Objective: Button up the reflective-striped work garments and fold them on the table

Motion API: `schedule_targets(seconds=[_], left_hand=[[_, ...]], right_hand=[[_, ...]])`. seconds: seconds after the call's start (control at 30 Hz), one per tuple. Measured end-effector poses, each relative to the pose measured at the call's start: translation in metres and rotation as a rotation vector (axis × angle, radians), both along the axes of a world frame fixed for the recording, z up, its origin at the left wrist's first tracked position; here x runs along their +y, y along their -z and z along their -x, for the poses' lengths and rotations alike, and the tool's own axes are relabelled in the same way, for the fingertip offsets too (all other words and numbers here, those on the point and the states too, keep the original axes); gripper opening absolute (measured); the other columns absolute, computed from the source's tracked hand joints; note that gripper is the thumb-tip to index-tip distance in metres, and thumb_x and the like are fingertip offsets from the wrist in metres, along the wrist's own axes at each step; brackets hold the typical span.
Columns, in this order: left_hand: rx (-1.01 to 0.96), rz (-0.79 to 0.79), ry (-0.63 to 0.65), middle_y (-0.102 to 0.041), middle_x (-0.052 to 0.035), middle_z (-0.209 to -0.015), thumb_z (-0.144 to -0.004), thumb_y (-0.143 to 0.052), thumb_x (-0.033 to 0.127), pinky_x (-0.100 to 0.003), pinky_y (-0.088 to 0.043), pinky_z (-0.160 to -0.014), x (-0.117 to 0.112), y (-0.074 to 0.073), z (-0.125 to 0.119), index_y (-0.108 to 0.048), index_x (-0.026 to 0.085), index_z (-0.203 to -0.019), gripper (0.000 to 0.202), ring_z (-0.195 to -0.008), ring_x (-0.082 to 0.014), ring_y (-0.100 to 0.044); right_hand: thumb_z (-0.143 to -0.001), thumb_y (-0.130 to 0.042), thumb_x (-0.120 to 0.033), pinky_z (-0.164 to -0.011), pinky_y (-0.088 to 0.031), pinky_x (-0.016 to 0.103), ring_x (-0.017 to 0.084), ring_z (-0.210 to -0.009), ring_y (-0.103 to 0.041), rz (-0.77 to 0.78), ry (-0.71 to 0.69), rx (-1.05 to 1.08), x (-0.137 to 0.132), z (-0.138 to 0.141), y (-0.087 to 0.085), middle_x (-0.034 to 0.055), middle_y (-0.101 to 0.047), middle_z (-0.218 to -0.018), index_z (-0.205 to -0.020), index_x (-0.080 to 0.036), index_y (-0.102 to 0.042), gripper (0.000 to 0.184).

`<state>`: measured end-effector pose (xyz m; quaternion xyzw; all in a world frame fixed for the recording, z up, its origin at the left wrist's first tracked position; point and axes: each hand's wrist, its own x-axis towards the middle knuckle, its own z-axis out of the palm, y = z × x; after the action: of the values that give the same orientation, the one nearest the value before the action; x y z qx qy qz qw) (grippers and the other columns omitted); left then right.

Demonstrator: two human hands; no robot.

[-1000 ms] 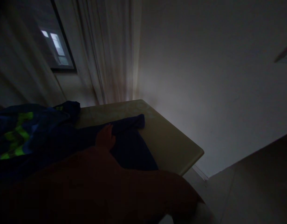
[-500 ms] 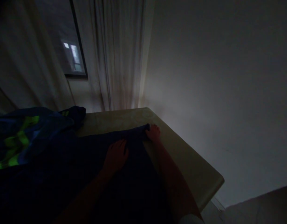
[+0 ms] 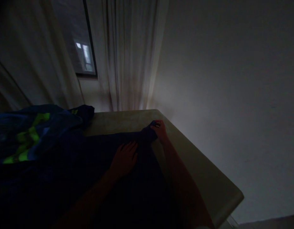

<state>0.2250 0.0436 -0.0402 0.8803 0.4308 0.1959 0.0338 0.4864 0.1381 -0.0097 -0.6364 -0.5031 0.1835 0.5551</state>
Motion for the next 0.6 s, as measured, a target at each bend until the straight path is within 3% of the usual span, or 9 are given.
schedule_targets(seconds=[0.1, 0.23, 0.3, 0.37, 0.47, 0.6], left_hand=[[-0.011, -0.007, 0.000, -0.047, -0.0053, -0.160, -0.105, -0.032, 0.039, -0.054, -0.028, -0.123, 0.000, 0.000, 0.000, -0.050, 0.023, -0.151, 0.051, -0.147, -0.0252, -0.043], [-0.043, -0.036, 0.012, -0.051, -0.0096, -0.157, -0.104, -0.036, 0.038, -0.054, -0.029, -0.121, 0.000, 0.003, 0.001, -0.054, 0.021, -0.146, 0.048, -0.145, -0.0272, -0.046], [-0.058, -0.049, 0.022, -0.061, -0.0104, -0.147, -0.104, -0.038, 0.037, -0.055, -0.029, -0.120, 0.000, 0.003, 0.001, -0.062, 0.022, -0.137, 0.043, -0.139, -0.0281, -0.051], [-0.062, -0.054, 0.029, -0.069, -0.0105, -0.134, -0.104, -0.039, 0.037, -0.055, -0.030, -0.120, 0.000, 0.002, 0.001, -0.068, 0.022, -0.126, 0.039, -0.132, -0.0287, -0.056], [-0.069, -0.057, 0.022, -0.071, -0.0120, -0.128, -0.104, -0.041, 0.036, -0.055, -0.032, -0.118, 0.000, -0.001, 0.000, -0.070, 0.020, -0.119, 0.036, -0.126, -0.0291, -0.059], [-0.078, -0.055, 0.017, -0.071, -0.0137, -0.127, -0.103, -0.043, 0.035, -0.054, -0.033, -0.118, 0.000, -0.001, 0.000, -0.069, 0.018, -0.120, 0.036, -0.126, -0.0295, -0.059]], right_hand=[[-0.070, -0.074, -0.037, -0.074, -0.054, 0.033, 0.021, -0.089, -0.067, -0.041, -0.176, 0.046, -0.009, 0.018, -0.023, 0.0026, -0.068, -0.101, -0.117, -0.025, -0.056, 0.052], [-0.074, -0.081, -0.035, -0.084, -0.052, 0.033, 0.019, -0.092, -0.066, -0.013, -0.752, -0.048, -0.032, 0.056, -0.063, 0.0013, -0.068, -0.099, -0.116, -0.025, -0.061, 0.048], [-0.080, -0.080, -0.039, -0.083, -0.052, 0.032, 0.018, -0.091, -0.066, 0.029, -0.881, -0.119, -0.040, 0.073, -0.075, 0.0018, -0.069, -0.096, -0.112, -0.024, -0.064, 0.040], [-0.087, -0.073, -0.044, -0.080, -0.053, 0.032, 0.018, -0.086, -0.066, -0.021, -0.775, -0.162, -0.041, 0.081, -0.077, 0.0019, -0.069, -0.091, -0.103, -0.023, -0.066, 0.027], [-0.092, -0.066, -0.045, -0.082, -0.054, 0.035, 0.019, -0.087, -0.067, -0.082, -0.558, -0.304, -0.033, 0.078, -0.065, 0.0034, -0.070, -0.091, -0.097, -0.022, -0.067, 0.023], [-0.092, -0.067, -0.048, -0.103, -0.049, 0.046, 0.026, -0.111, -0.066, 0.022, -0.580, -0.564, -0.024, 0.064, -0.041, 0.0091, -0.072, -0.117, -0.113, -0.025, -0.072, 0.032]])
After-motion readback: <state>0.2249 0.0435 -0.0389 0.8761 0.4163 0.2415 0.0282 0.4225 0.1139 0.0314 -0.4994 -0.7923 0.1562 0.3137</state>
